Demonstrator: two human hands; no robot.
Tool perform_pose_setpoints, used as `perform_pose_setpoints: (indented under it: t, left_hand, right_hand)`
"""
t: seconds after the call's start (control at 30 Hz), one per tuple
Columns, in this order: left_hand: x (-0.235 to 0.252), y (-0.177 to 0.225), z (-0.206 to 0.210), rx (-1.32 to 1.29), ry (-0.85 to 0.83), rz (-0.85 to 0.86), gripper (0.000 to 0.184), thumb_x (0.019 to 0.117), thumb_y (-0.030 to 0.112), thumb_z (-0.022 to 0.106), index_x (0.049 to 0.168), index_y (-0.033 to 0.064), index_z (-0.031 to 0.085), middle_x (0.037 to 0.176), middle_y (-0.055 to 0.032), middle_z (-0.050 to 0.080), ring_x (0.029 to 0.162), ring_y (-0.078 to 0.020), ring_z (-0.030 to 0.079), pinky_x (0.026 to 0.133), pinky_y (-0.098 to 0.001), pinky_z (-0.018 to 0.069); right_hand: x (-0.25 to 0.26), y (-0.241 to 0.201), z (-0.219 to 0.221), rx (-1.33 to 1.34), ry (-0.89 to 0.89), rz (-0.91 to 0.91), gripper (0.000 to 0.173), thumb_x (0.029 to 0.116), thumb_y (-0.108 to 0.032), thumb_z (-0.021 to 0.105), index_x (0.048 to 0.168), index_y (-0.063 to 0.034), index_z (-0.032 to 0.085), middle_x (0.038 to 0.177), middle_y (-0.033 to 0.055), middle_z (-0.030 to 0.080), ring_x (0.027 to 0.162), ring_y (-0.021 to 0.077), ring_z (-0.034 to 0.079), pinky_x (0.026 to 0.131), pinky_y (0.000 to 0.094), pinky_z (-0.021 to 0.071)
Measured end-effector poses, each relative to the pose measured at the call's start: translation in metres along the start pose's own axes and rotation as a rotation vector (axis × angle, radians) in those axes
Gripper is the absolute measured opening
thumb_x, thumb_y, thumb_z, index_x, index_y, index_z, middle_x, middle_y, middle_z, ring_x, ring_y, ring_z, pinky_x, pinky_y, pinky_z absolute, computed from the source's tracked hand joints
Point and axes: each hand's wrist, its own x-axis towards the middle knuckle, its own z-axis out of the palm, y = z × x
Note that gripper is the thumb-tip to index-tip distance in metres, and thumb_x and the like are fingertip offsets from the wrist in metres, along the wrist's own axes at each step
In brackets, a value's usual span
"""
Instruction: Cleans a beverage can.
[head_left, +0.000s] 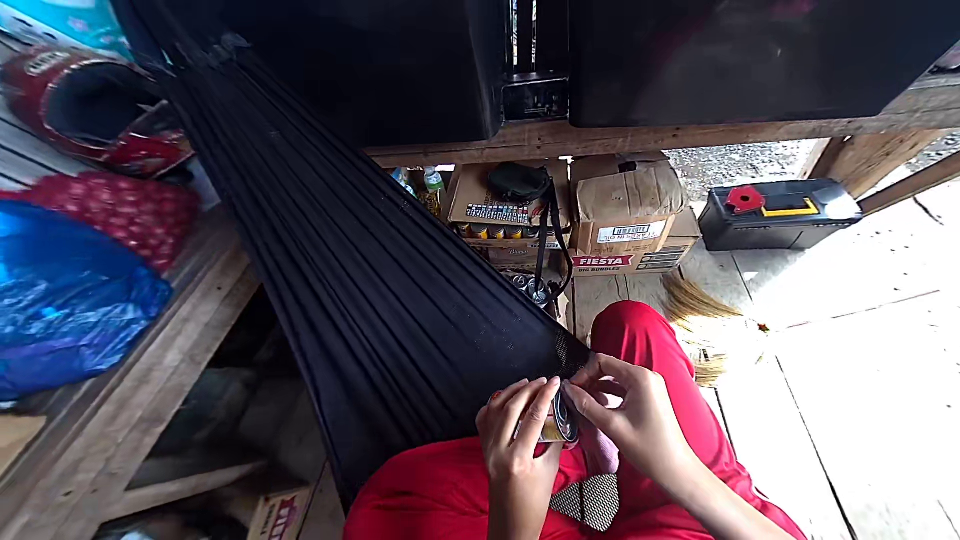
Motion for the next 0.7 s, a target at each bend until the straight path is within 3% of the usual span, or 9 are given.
perform_pose_setpoints:
  t: [0.2,0.47,0.7]
  left_hand:
    - [-0.011,-0.013,-0.037,-0.043,-0.079,-0.006,0.034,0.0802,0.026,0.080,0.113,0.0140,0.078,0.115,-0.0018,0.075,0.116,-0.0133,0.064,0.100,-0.0303,0.0455]
    - [-0.045,-0.054,-0.115,0.120,-0.151,0.005,0.035,0.0785,0.021,0.081,0.113,0.0144,0.079,0.114,-0.0026,0.075,0.113,-0.0150,0.064,0.100,-0.0326,0.0446]
    - [-0.052,-0.064,-0.165,0.074,-0.211,-0.046,0.042,0.0736,0.021,0.084,0.114,0.0105,0.078,0.114,-0.0042,0.074,0.113,-0.0142,0.064,0.100,-0.0293,0.0456]
  right_hand:
    - [-0.024,-0.016,0.036,-0.030,0.055,-0.258,0.009,0.0864,-0.017,0.070,0.085,-0.0093,0.075,0.082,-0.0031,0.072,0.082,0.0015,0.066,0.076,0.0157,0.0537]
    - [-0.071,-0.022,0.126,0.041,0.097,-0.049,0.009,0.0842,-0.019,0.069,0.082,-0.0112,0.072,0.078,-0.0049,0.070,0.076,-0.0003,0.065,0.072,0.0166,0.0546]
    - [-0.094,-0.049,0.164,0.202,0.085,-0.075,0.010,0.0873,-0.018,0.071,0.085,-0.0084,0.072,0.083,-0.0027,0.072,0.080,0.0008,0.067,0.075,0.0166,0.0567]
